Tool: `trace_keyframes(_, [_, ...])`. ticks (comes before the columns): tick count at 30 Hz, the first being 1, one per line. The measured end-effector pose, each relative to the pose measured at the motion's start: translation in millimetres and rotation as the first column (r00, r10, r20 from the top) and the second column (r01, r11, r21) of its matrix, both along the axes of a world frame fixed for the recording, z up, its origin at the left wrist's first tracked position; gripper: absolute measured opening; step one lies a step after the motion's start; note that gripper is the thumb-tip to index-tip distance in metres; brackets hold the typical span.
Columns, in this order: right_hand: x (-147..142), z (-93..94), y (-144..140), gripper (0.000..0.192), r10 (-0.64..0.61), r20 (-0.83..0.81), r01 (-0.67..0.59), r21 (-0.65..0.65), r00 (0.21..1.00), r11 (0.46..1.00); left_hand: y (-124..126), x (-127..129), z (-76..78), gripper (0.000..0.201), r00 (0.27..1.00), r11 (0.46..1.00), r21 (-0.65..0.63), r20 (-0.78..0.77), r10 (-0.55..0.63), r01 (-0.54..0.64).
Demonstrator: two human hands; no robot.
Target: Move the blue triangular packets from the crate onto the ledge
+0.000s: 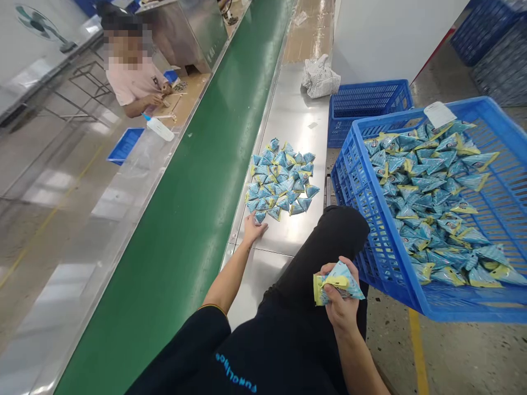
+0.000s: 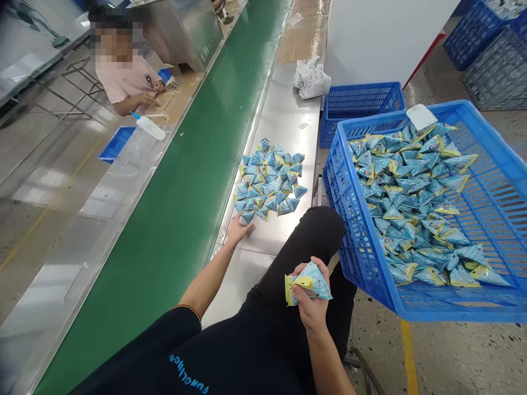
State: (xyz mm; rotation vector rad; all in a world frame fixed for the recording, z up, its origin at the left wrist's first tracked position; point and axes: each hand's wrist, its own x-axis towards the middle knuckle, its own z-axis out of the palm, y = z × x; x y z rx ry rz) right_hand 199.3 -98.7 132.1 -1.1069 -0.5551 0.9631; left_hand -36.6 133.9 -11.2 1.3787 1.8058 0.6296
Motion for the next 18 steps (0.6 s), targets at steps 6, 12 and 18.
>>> trace_keyframes(6, [3,-0.5,-1,0.052,-0.01,0.05,0.01,-0.001,0.999,1.0,-58,-14,6.8,0.072,0.97,0.971,0.159,0.195,0.145,-0.177])
trace_keyframes(12, [0,13.4,8,0.06,0.414,0.181,-0.377,-0.209,0.892,0.902,-129,13,98.7,0.051,0.784,0.822,0.398,0.309,-0.539,0.408])
trace_keyframes(18, [-17,19.4,17,0.063,0.572,0.154,-0.544,-0.192,0.805,0.817,-105,27,180.0,0.059,0.298,0.44,0.353,0.39,-0.871,0.826])
